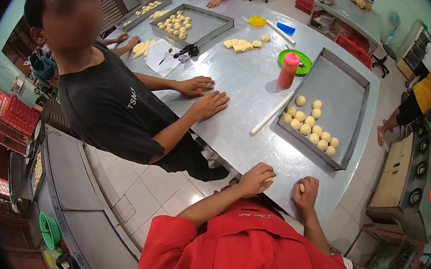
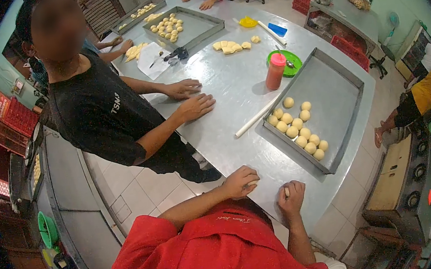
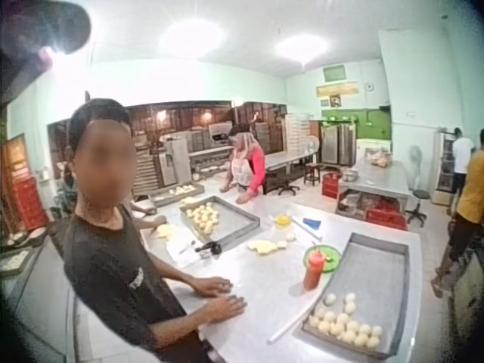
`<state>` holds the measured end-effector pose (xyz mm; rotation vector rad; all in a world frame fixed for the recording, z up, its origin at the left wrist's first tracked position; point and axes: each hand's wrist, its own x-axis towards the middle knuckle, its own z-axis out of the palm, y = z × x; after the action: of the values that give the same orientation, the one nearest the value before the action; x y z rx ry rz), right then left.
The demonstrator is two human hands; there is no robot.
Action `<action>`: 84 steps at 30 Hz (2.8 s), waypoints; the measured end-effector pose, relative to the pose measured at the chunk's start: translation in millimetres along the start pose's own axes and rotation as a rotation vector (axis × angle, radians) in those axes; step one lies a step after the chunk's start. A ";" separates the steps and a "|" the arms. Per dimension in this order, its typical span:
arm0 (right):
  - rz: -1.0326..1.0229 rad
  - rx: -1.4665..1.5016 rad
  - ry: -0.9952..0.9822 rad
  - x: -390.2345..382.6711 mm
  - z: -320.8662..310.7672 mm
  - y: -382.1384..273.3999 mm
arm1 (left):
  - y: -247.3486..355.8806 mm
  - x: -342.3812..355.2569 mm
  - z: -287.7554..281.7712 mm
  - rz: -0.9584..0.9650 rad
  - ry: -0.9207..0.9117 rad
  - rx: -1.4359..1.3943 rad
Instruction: The recorder is shaping and placing individual dough portions onto a metal baking tray at a bakery prep station.
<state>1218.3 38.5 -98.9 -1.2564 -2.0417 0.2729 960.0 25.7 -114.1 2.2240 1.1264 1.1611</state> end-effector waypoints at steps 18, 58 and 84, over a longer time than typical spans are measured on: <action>-0.054 0.023 -0.011 -10.5 -12.0 2.7 | -11.3 -3.7 -6.6 0.053 -0.037 0.040; -0.034 0.091 -0.089 -4.3 -30.1 37.2 | -29.0 6.5 -8.6 0.126 -0.046 0.026; -0.037 0.165 -0.179 72.1 7.9 -17.2 | 1.8 28.8 -8.0 -0.340 0.026 0.030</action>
<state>1181.5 92.1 -62.5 -1.1257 -2.1417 0.5422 964.0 47.4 -93.8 1.9417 1.4711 1.0361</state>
